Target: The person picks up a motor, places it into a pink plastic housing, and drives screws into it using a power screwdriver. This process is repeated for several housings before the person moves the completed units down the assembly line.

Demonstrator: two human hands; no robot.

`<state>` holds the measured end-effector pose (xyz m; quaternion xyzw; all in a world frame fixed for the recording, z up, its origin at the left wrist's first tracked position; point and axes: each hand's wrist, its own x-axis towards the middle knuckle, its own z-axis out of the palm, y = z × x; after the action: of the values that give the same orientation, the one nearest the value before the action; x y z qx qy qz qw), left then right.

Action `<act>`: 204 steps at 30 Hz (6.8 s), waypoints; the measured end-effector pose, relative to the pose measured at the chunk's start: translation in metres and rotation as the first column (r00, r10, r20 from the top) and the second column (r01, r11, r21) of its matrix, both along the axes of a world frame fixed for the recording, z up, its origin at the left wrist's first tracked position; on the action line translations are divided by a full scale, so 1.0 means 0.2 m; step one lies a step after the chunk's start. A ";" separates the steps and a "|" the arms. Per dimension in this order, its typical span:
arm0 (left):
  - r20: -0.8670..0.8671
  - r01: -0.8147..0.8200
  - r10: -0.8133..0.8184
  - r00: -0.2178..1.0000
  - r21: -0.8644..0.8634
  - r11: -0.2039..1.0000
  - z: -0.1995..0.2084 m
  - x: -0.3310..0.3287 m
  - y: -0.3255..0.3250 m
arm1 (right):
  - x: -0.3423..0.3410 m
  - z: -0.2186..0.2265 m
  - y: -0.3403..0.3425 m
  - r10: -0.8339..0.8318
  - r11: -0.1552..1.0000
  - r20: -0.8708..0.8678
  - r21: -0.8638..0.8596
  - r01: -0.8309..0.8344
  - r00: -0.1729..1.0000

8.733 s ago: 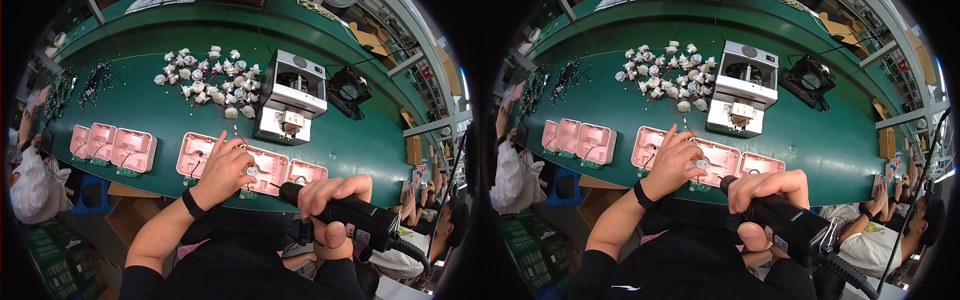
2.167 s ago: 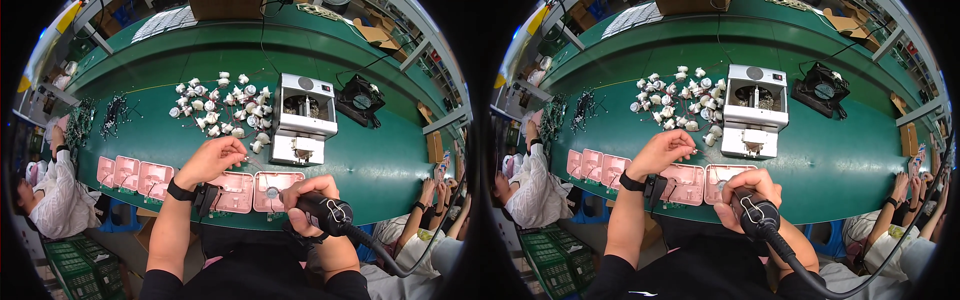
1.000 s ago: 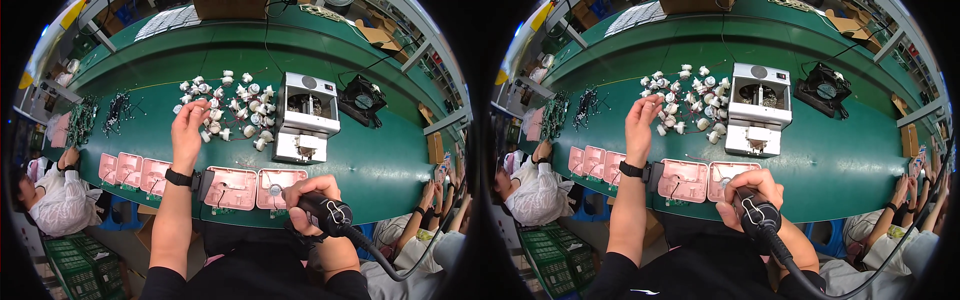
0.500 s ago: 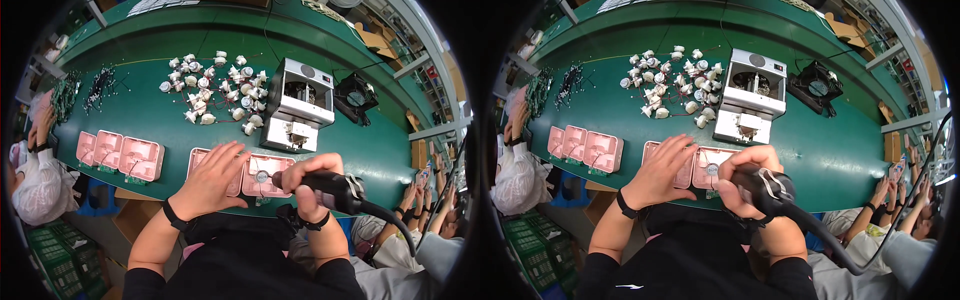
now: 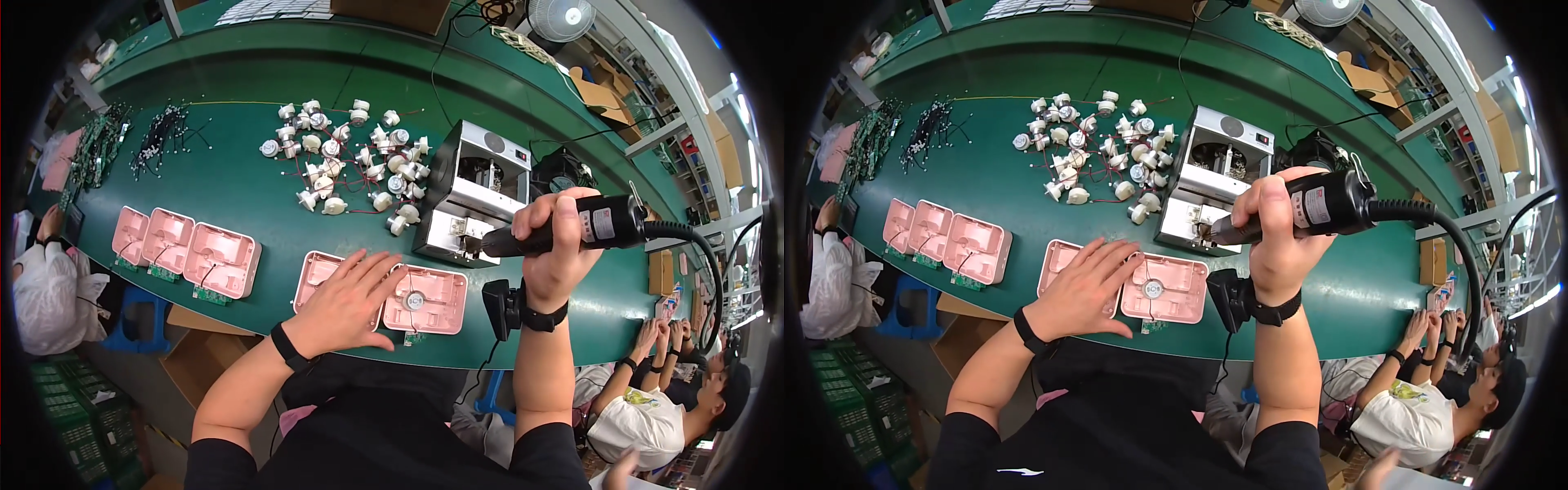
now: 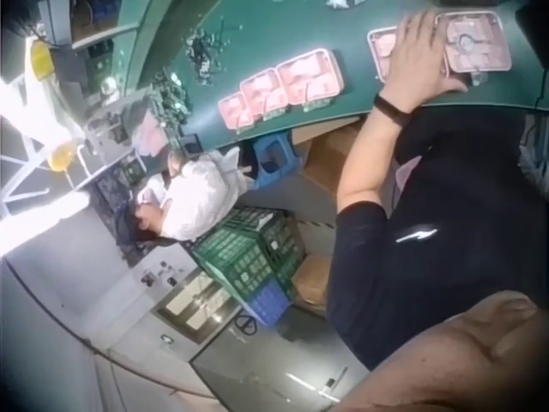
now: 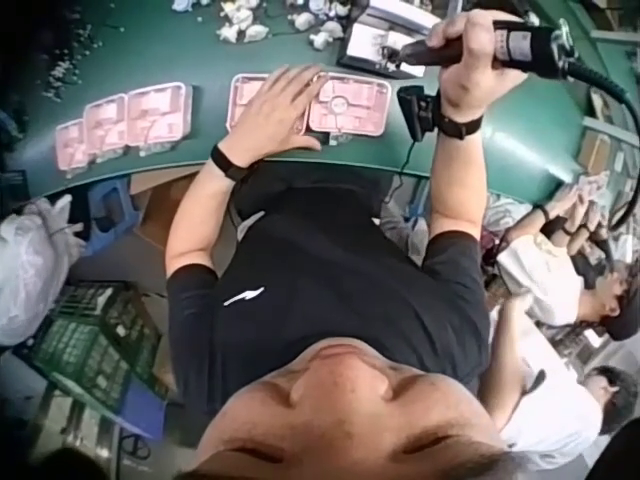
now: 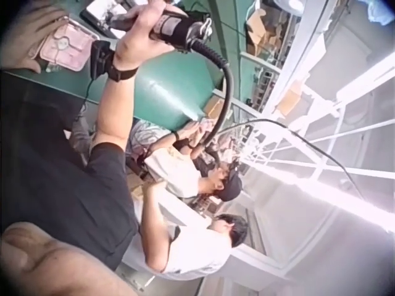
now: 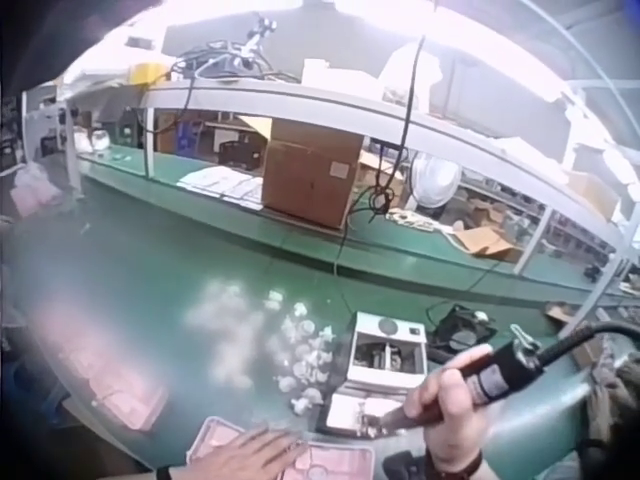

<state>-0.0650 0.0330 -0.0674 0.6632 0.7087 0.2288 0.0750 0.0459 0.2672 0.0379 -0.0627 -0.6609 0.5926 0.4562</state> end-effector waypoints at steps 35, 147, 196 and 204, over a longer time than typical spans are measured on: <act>0.057 -0.085 0.079 0.995 0.123 0.989 -0.10 0.06 0.13 | 0.10 -0.29 -0.40 0.303 0.950 0.087 -0.100 -0.294 0.949; 0.279 -0.247 0.194 0.940 0.169 0.954 -0.09 -0.03 -0.06 | 0.04 -0.19 -0.51 0.414 0.905 0.045 -0.125 -0.406 0.909; 0.383 -0.300 0.188 0.904 0.258 0.918 -0.08 0.04 -0.01 | 0.10 0.03 -0.12 0.043 0.996 -0.138 -0.069 -0.054 0.989; 0.503 -0.363 0.230 0.833 0.183 0.914 -0.19 0.05 -0.06 | 0.02 0.00 -0.01 -0.001 0.999 -0.031 0.043 0.002 1.000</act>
<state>-0.0558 0.0218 -0.1059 0.4723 0.7257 0.4865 0.1165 0.0502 0.2656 0.0371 -0.0442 -0.6665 0.5785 0.4682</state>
